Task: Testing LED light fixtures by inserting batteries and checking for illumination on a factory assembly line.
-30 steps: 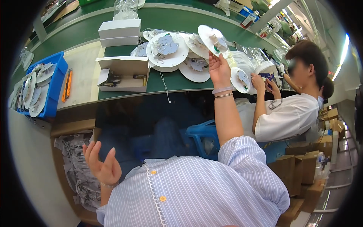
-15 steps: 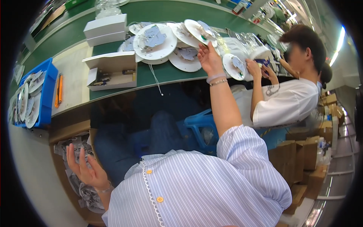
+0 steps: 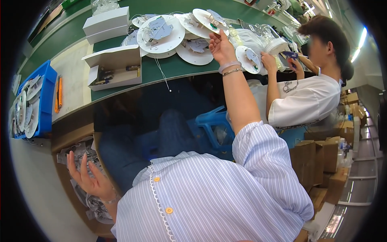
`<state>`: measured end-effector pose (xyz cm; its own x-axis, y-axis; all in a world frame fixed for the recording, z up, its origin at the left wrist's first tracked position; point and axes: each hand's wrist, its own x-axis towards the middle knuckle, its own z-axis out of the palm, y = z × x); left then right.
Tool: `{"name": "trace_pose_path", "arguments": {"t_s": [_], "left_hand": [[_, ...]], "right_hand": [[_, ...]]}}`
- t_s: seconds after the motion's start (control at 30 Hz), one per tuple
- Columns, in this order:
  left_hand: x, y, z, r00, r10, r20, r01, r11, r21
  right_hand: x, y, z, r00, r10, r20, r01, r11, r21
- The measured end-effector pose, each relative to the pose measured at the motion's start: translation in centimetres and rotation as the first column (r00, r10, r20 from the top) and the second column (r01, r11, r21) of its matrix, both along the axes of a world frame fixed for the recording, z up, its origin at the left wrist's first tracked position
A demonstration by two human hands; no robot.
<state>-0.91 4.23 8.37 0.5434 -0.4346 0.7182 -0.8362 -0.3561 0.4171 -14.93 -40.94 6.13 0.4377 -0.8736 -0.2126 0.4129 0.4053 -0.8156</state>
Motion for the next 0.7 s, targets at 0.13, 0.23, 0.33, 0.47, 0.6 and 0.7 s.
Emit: {"name": "trace_pose_path", "arguments": {"t_s": [0.13,0.23,0.33,0.47,0.6,0.7], "left_hand": [[0.4,0.3,0.0,0.999,-0.034,0.002,0.034,0.999,0.002],[0.4,0.5,0.1,1.000,-0.022,-0.016,0.022,1.000,-0.006],[0.2,0.4,0.2,0.998,0.012,-0.063,-0.014,1.000,-0.020],[1.3,0.5,-0.4,0.996,0.070,-0.057,-0.070,0.998,0.009],[2.4,1.9,-2.1,0.989,0.139,-0.057,-0.138,0.990,0.017],[2.6,3.7,-3.6,0.974,0.217,-0.071,-0.213,0.975,0.060]], "right_hand": [[-0.1,0.0,0.3,1.000,0.021,-0.016,-0.021,1.000,0.022],[0.1,1.3,0.7,0.998,-0.053,-0.028,0.055,0.997,0.059],[0.4,3.9,-0.2,0.987,0.000,0.159,-0.003,1.000,0.021],[2.6,10.1,2.1,0.996,0.036,0.078,0.001,0.902,-0.432],[5.7,14.8,4.0,0.931,0.215,-0.294,-0.364,0.544,-0.756],[9.3,17.2,3.7,0.812,0.239,-0.533,-0.577,0.187,-0.795]]}}
